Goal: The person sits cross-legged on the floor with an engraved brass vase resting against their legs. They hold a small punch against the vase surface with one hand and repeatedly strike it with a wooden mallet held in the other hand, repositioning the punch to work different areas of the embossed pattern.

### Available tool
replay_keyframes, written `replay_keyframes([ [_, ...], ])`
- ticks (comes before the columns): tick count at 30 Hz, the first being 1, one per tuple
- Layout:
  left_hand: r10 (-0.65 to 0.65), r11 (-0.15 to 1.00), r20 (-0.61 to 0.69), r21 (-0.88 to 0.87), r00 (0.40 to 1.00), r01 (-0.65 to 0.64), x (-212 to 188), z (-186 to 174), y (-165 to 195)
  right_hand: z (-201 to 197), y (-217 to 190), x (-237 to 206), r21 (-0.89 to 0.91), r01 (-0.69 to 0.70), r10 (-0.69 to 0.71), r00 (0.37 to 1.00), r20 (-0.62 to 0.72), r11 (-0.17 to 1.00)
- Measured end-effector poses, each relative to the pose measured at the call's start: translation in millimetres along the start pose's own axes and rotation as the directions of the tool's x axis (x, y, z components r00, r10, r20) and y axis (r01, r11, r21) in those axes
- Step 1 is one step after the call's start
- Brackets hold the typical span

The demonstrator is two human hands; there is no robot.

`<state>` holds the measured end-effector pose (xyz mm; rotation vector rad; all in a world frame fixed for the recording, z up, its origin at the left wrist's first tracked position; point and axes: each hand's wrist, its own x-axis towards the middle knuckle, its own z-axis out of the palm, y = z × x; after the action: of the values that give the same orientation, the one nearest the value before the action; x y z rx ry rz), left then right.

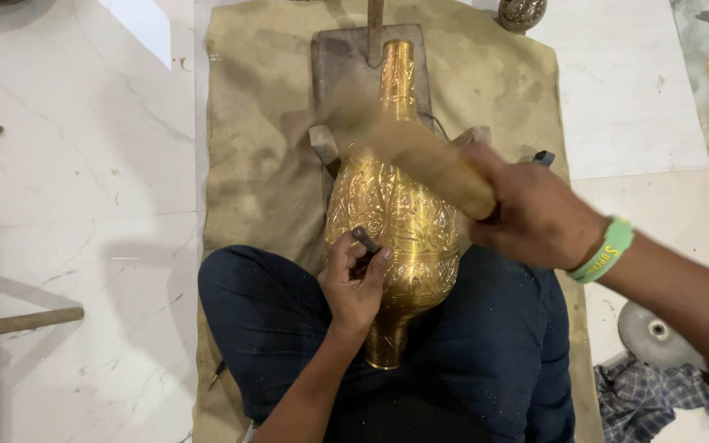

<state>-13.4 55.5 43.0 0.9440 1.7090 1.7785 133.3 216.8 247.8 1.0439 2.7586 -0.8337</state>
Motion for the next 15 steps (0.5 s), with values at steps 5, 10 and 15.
replay_keyframes([
  [5,0.024,1.0,0.028,0.018,0.999,-0.024,-1,-2,0,-15,-17,0,-0.358,-0.133,0.228,0.945,0.236,0.924],
  [10,0.029,0.999,0.038,0.032,0.999,-0.03,0,-3,1,-18,-28,-3,-0.485,-0.174,0.353,0.884,0.306,0.857],
  [15,-0.001,1.0,0.078,-0.015,0.997,0.002,1,-4,4,-20,-29,-4,-0.524,-0.126,0.307,0.912,0.272,0.842],
])
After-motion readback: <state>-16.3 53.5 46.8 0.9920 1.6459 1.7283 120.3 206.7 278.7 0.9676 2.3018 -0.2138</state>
